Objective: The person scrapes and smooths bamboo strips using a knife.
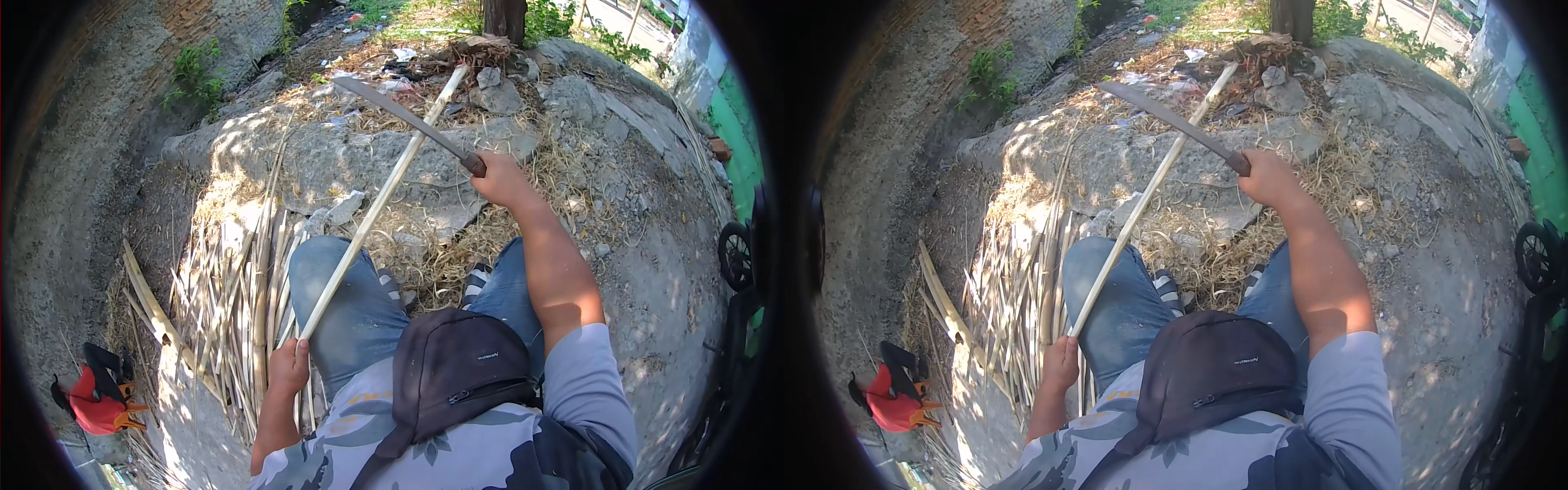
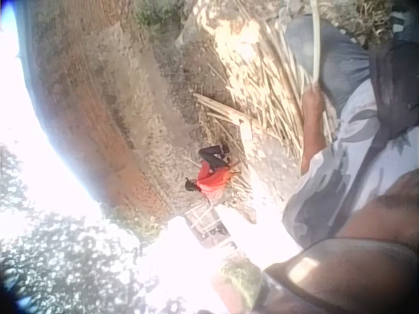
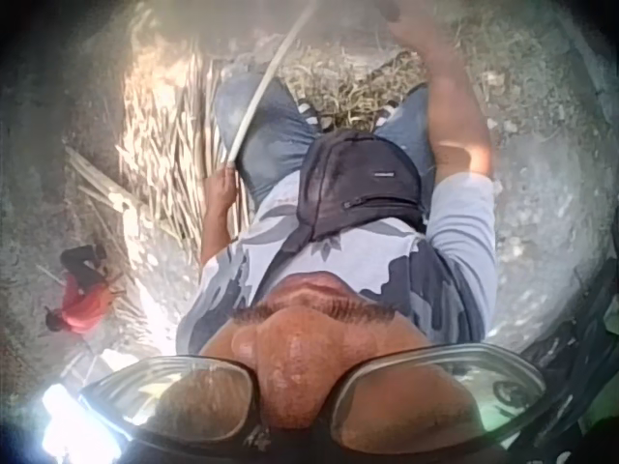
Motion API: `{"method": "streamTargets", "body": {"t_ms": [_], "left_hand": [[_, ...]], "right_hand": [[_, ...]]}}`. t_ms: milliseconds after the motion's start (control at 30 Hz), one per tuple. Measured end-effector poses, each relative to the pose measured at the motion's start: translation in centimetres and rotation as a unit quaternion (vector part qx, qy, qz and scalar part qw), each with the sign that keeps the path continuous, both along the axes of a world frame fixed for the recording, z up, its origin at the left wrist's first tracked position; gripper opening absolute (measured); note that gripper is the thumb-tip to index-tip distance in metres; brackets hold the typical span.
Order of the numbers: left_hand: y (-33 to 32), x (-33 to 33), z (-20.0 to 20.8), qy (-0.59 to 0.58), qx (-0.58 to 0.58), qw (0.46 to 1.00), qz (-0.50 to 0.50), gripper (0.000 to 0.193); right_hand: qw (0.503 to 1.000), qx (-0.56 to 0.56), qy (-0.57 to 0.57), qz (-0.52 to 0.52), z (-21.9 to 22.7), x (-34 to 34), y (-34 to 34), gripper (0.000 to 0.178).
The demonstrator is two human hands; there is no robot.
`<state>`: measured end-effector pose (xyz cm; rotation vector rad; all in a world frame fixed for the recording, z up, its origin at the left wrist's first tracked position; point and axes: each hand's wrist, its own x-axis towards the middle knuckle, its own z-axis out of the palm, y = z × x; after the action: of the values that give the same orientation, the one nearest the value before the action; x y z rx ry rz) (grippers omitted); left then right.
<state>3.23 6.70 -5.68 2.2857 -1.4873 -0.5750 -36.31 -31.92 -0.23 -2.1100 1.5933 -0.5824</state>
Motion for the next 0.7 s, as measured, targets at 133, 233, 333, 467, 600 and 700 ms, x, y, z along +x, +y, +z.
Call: {"method": "streamTargets", "body": {"t_ms": [133, 233, 333, 467, 600, 700], "left_hand": [[-0.7, -0.5, 0.8, 0.009, 0.001, 1.0, -0.002, 0.059], [-1.1, -0.9, 1.9, -0.023, 0.013, 1.0, -0.004, 0.059], [-1.0, -0.7, 2.0, -0.02, 0.003, 1.0, -0.003, 0.06], [-0.2, -0.2, 1.0, -0.005, 0.013, 1.0, 0.001, 0.058], [-1.3, 0.1, 1.3, -0.016, -0.021, 1.0, -0.005, 0.059], [-1.6, 0.9, 2.2, -0.041, 0.027, 0.999, -0.017, 0.06]], "right_hand": [[0.979, -0.042, 0.098, 0.172, 1.9, 2.6, 2.8, 0.028], [0.941, -0.098, 0.164, 0.279, 1.7, 4.9, 4.5, 0.021], [0.903, -0.19, 0.143, 0.359, 0.7, 5.8, 4.1, 0.016], [0.967, -0.177, 0.107, 0.15, -0.4, 1.9, -1.1, 0.021], [0.988, -0.027, -0.064, -0.141, -3.6, -2.3, -4.5, 0.026], [0.978, 0.006, -0.088, -0.188, -3.3, -2.8, -4.2, 0.028]]}}
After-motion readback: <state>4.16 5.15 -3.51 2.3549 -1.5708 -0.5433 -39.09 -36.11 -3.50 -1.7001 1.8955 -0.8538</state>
